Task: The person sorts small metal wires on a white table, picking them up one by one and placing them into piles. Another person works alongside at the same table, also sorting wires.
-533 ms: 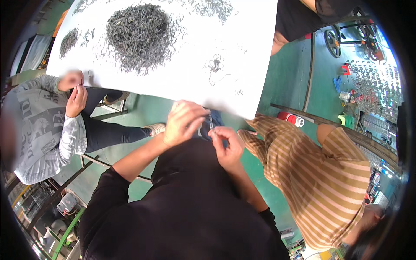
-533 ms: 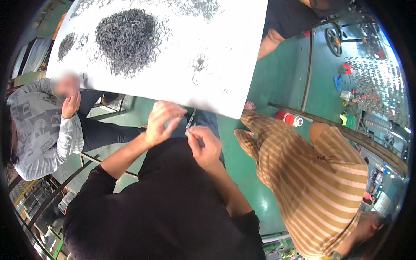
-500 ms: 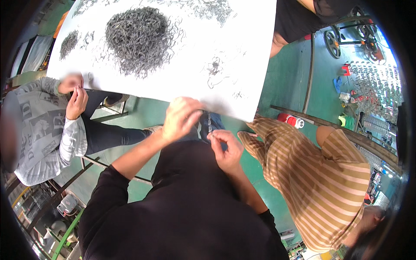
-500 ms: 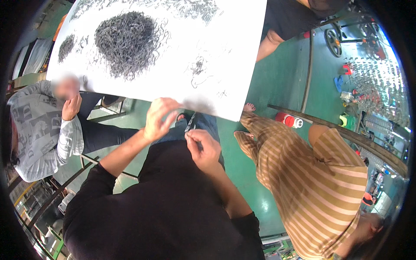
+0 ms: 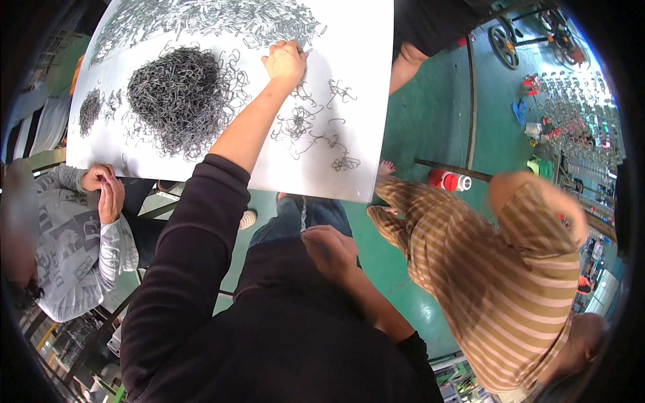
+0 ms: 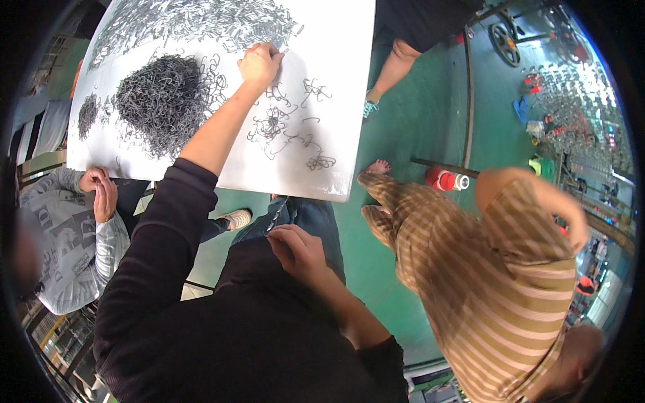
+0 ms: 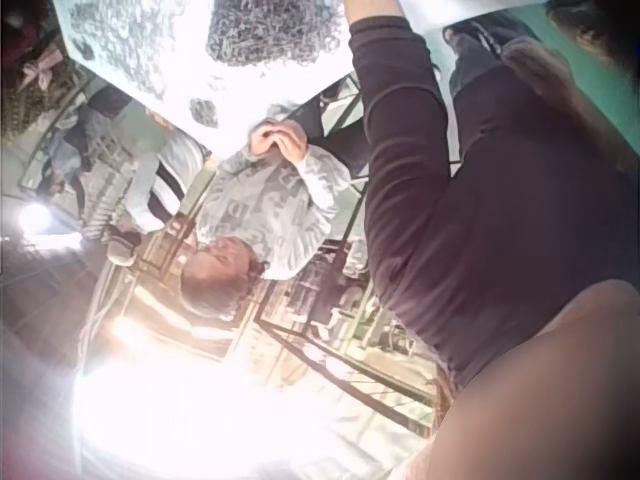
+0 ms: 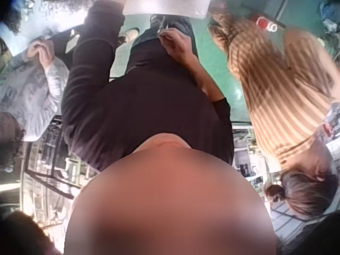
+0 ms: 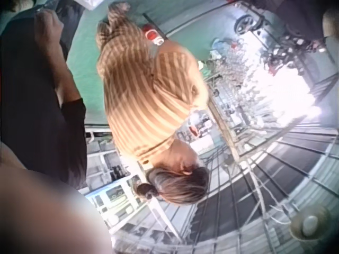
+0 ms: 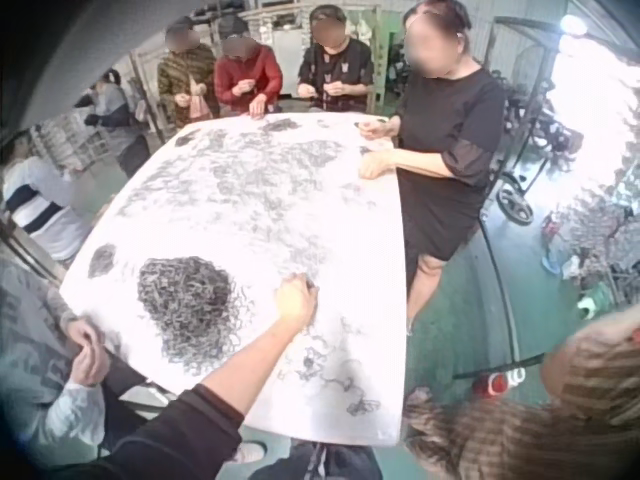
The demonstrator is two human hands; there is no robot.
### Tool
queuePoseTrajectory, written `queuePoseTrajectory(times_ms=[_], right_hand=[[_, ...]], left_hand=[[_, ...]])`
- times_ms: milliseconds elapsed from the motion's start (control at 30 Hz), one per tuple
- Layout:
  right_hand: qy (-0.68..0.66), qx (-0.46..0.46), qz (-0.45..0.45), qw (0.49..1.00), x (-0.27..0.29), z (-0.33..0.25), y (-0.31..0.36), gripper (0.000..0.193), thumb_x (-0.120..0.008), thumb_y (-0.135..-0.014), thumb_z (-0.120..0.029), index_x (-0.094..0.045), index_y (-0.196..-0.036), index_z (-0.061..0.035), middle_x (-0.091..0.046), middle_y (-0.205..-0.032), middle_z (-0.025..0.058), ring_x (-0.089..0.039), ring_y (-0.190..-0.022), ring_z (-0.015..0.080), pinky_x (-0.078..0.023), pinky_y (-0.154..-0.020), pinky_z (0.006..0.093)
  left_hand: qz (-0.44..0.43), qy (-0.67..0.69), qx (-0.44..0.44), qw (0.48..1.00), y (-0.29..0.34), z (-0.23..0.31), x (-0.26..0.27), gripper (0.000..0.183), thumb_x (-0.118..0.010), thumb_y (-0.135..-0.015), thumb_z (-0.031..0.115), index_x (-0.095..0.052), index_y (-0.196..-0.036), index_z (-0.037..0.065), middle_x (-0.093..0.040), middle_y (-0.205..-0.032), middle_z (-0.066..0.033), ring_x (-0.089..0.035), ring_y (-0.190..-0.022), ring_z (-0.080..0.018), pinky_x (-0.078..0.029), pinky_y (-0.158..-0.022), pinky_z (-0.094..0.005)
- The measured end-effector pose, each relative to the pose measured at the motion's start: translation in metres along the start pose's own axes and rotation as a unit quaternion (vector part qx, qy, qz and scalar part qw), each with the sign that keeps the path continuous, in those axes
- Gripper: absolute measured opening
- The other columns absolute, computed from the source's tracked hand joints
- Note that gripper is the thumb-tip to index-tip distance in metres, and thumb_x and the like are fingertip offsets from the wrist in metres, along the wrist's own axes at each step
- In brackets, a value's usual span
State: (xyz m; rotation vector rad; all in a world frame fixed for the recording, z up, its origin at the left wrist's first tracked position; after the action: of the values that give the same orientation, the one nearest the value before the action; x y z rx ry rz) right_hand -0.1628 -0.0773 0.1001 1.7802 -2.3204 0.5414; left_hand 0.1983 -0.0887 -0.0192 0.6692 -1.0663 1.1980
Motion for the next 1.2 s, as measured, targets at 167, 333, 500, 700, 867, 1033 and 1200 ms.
queuePoseTrajectory(times_ms=[167,333,500,700,867,1033,1200], right_hand=[[-0.004,0.008,0.026,1.0,-0.009,-0.003,0.006,0.02,-0.07,-0.076,0.006,-0.06,-0.09,-0.0028,-0.066,-0.085,0.0103,-0.067,-0.073,0.0256,-0.054,-0.062,0.0314],[-0.01,-0.001,0.068,0.998,-0.024,-0.007,0.015,0.012,-0.07,-0.078,0.004,-0.062,-0.086,-0.0002,-0.067,-0.082,0.0109,-0.067,-0.07,0.0204,-0.054,-0.062,0.0277],[-0.014,-0.062,0.109,0.992,-0.036,-0.004,0.023,0.007,-0.068,-0.082,0.0,-0.062,-0.084,0.0004,-0.065,-0.078,0.008,-0.063,-0.065,0.014,-0.05,-0.061,0.024],[-0.05,-0.066,0.169,0.982,-0.049,-0.01,0.025,0.008,-0.067,-0.084,0.0,-0.06,-0.085,-0.0001,-0.063,-0.073,0.0082,-0.063,-0.059,0.0128,-0.05,-0.055,0.0241],[-0.028,-0.058,0.171,0.983,-0.055,-0.02,0.023,0.009,-0.068,-0.083,0.003,-0.06,-0.087,0.0011,-0.064,-0.075,0.0085,-0.066,-0.063,0.0138,-0.052,-0.057,0.0246],[-0.006,-0.043,0.172,0.984,-0.061,-0.023,0.025,0.011,-0.069,-0.081,0.003,-0.06,-0.088,0.0009,-0.065,-0.076,0.0092,-0.068,-0.065,0.0153,-0.052,-0.058,0.0253],[0.012,-0.035,0.141,0.989,-0.061,-0.02,0.023,0.011,-0.069,-0.082,0.0,-0.061,-0.09,0.0,-0.065,-0.079,0.009,-0.067,-0.066,0.0151,-0.053,-0.059,0.0268]], left_hand=[[0.028,-0.037,-0.111,0.993,0.014,0.0,0.003,0.017,-0.07,-0.081,0.023,-0.063,-0.092,0.012,-0.066,-0.091,-0.0043,-0.061,-0.094,-0.026,-0.043,-0.079,-0.0477],[-0.018,0.123,-0.09,0.988,0.047,-0.016,0.039,0.024,-0.065,-0.083,0.014,-0.066,-0.107,0.01,-0.068,-0.09,-0.0076,-0.062,-0.091,-0.0276,-0.05,-0.078,-0.0353],[-0.139,0.325,-0.089,0.931,0.164,-0.024,0.103,0.018,-0.07,-0.083,0.016,-0.069,-0.098,0.006,-0.071,-0.087,-0.0065,-0.065,-0.076,-0.0132,-0.05,-0.073,-0.0265],[-0.31,0.521,0.06,0.793,0.271,-0.03,0.147,0.011,-0.068,-0.087,0.006,-0.064,-0.097,0.002,-0.067,-0.089,-0.0004,-0.063,-0.083,-0.0069,-0.049,-0.076,-0.0211],[-0.279,0.518,0.041,0.808,0.29,-0.033,0.174,0.011,-0.067,-0.087,0.005,-0.064,-0.096,0.0,-0.068,-0.089,-0.0016,-0.063,-0.084,-0.0071,-0.049,-0.076,-0.0215],[-0.242,0.454,0.003,0.857,0.298,-0.039,0.186,0.009,-0.069,-0.084,0.005,-0.067,-0.092,0.002,-0.069,-0.092,-0.0028,-0.058,-0.077,-0.0075,-0.048,-0.073,-0.0241],[-0.156,0.451,-0.061,0.876,0.302,-0.036,0.192,0.011,-0.071,-0.08,0.004,-0.068,-0.091,0.003,-0.066,-0.099,-0.0074,-0.058,-0.082,-0.0133,-0.048,-0.075,-0.0274]])
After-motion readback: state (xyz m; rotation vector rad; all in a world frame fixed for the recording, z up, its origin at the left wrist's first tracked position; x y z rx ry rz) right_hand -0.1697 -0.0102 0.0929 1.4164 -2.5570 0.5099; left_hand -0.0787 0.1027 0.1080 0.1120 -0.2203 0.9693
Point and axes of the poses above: each hand's wrist, its own y-axis away from the middle knuckle, its own x-axis out of the back of the hand, z = x × y, the point moved 7 cm from there along -y, towards the middle knuckle
